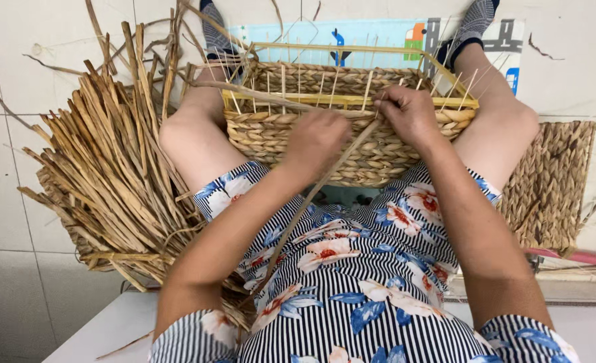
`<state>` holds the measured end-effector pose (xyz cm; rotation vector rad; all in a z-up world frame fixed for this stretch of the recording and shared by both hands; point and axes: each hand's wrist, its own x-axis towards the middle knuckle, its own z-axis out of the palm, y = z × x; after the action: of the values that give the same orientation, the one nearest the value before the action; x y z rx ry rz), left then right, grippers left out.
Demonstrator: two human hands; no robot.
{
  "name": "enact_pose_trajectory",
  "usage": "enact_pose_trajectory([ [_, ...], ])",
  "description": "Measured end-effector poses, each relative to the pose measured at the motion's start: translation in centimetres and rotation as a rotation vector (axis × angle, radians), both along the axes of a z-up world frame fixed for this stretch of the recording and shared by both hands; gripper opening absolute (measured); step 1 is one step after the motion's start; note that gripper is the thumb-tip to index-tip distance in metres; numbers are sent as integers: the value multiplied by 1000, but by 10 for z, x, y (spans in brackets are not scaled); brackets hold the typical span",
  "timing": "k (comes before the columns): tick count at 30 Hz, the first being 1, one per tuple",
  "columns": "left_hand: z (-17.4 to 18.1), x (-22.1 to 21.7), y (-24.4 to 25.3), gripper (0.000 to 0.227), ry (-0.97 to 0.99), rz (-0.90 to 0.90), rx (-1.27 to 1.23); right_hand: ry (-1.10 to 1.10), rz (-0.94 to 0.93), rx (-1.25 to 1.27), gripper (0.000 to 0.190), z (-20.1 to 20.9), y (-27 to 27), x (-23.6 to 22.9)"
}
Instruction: The person weaves dried plant fibers through a rectangular wire frame by hand. They wrap individual strands around the metal frame wires and press them together to form the walls of the basket.
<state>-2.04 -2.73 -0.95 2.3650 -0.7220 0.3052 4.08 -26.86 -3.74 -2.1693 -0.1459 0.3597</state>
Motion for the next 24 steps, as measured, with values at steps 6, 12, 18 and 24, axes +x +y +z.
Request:
enact_pose_trajectory([
  [6, -10, 14, -50, 19, -106, 19, 464, -100, 21, -52, 13, -13, -4, 6],
  [12, -29, 80, -30, 23, 317, -42, 727, -153, 54, 18, 13, -7, 0, 9],
  [18, -34, 101, -26, 15, 668, 48, 629, -185, -57, -90, 20, 27, 7, 2],
  [24, 1, 59, -19, 18, 93, 60, 607, -336, 272, -222, 12, 22, 28, 8],
])
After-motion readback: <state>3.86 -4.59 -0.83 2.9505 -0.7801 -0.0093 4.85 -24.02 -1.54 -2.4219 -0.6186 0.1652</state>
